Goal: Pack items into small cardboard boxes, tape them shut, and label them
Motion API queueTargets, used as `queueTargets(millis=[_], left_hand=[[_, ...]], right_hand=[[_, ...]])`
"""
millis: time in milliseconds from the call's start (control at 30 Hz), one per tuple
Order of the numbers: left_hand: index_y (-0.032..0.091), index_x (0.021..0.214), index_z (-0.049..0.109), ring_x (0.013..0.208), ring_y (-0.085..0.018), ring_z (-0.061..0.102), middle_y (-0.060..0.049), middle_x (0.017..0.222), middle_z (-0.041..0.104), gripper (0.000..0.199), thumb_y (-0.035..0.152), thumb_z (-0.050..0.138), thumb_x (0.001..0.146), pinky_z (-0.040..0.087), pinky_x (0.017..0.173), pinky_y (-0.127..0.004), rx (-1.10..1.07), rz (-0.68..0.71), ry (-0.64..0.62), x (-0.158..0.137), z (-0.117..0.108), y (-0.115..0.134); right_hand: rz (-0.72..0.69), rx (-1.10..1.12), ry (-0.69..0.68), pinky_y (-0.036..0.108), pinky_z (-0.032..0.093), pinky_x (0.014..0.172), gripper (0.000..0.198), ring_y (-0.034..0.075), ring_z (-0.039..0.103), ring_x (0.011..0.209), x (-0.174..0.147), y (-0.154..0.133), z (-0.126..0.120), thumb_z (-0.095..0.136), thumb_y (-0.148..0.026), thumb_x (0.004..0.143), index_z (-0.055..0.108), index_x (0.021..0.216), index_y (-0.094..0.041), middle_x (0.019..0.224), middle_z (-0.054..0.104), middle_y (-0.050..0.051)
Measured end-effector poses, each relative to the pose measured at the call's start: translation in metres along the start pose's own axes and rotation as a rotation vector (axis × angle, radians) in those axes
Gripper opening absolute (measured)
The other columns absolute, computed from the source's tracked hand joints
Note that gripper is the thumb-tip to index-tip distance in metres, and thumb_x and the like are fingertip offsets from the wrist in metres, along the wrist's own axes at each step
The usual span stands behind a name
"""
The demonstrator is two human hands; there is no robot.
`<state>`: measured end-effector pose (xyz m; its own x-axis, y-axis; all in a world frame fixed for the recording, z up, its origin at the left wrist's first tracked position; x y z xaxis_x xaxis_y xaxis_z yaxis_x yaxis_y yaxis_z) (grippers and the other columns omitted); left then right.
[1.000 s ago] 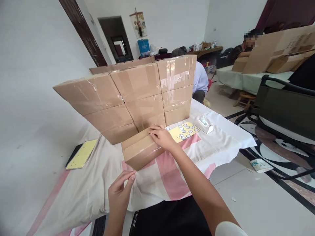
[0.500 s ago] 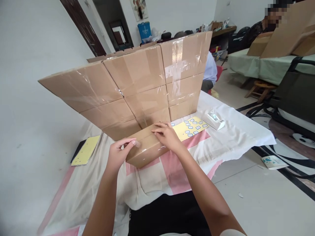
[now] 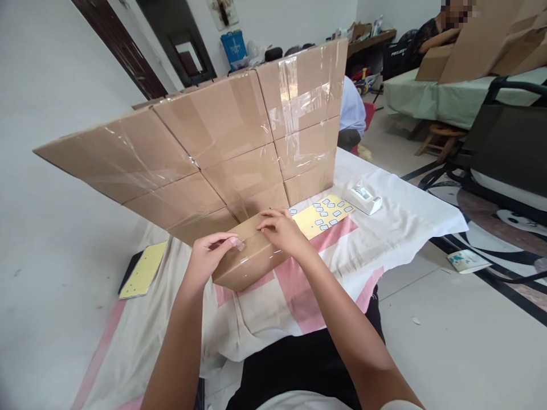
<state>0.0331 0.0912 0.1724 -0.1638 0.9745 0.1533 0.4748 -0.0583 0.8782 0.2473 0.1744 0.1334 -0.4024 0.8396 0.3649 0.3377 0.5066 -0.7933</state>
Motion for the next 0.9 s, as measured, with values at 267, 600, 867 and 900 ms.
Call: queueTargets(millis=[267,600,867,900], left_hand=[[0.022,0.089,0.082,0.079,-0.025,0.074,-0.009,0.085,0.079,0.023,0.042,0.08,0.077,0.058,0.074,-0.037,0.01,0.037,-0.282,0.027,-0.004,0.008],[0.025,0.092,0.081,0.082,-0.022,0.073,-0.005,0.091,0.079,0.02,0.041,0.077,0.08,0.056,0.076,-0.034,0.034,0.136,-0.315,0.035,-0.002,-0.007],[0.028,0.091,0.081,0.085,-0.02,0.07,-0.003,0.09,0.077,0.018,0.041,0.079,0.078,0.052,0.079,-0.034,0.069,0.188,-0.303,0.035,-0.003,-0.009],[0.029,0.091,0.081,0.086,-0.021,0.069,-0.003,0.091,0.077,0.018,0.041,0.08,0.078,0.052,0.081,-0.035,0.09,0.191,-0.313,0.036,-0.003,-0.008]], right_hand=[[0.013,0.043,-0.005,0.055,0.034,0.12,0.024,0.028,0.042,0.14,-0.003,0.0,-0.002,0.061,-0.018,0.091,0.081,0.102,-0.027,0.142,0.063,0.003],[0.031,0.07,0.033,0.055,0.035,0.119,0.023,0.028,0.042,0.14,-0.005,-0.003,0.003,0.061,-0.018,0.091,0.08,0.1,-0.027,0.141,0.064,0.001],[0.017,0.058,0.046,0.054,0.034,0.119,0.021,0.027,0.044,0.139,-0.005,-0.001,0.003,0.062,-0.017,0.092,0.079,0.099,-0.027,0.14,0.065,0.001],[0.013,0.058,0.049,0.053,0.034,0.119,0.021,0.027,0.044,0.139,-0.005,-0.001,0.003,0.062,-0.017,0.092,0.079,0.098,-0.027,0.14,0.065,0.001]])
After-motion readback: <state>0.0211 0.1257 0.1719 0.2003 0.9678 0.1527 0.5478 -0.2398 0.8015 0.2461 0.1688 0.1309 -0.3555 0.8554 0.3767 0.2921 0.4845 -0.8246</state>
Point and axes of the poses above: each hand's wrist, its own x-axis towards the middle knuckle, its own z-axis out of the palm, y = z × x, the point moved 1 cm from there along x, towards the middle knuckle
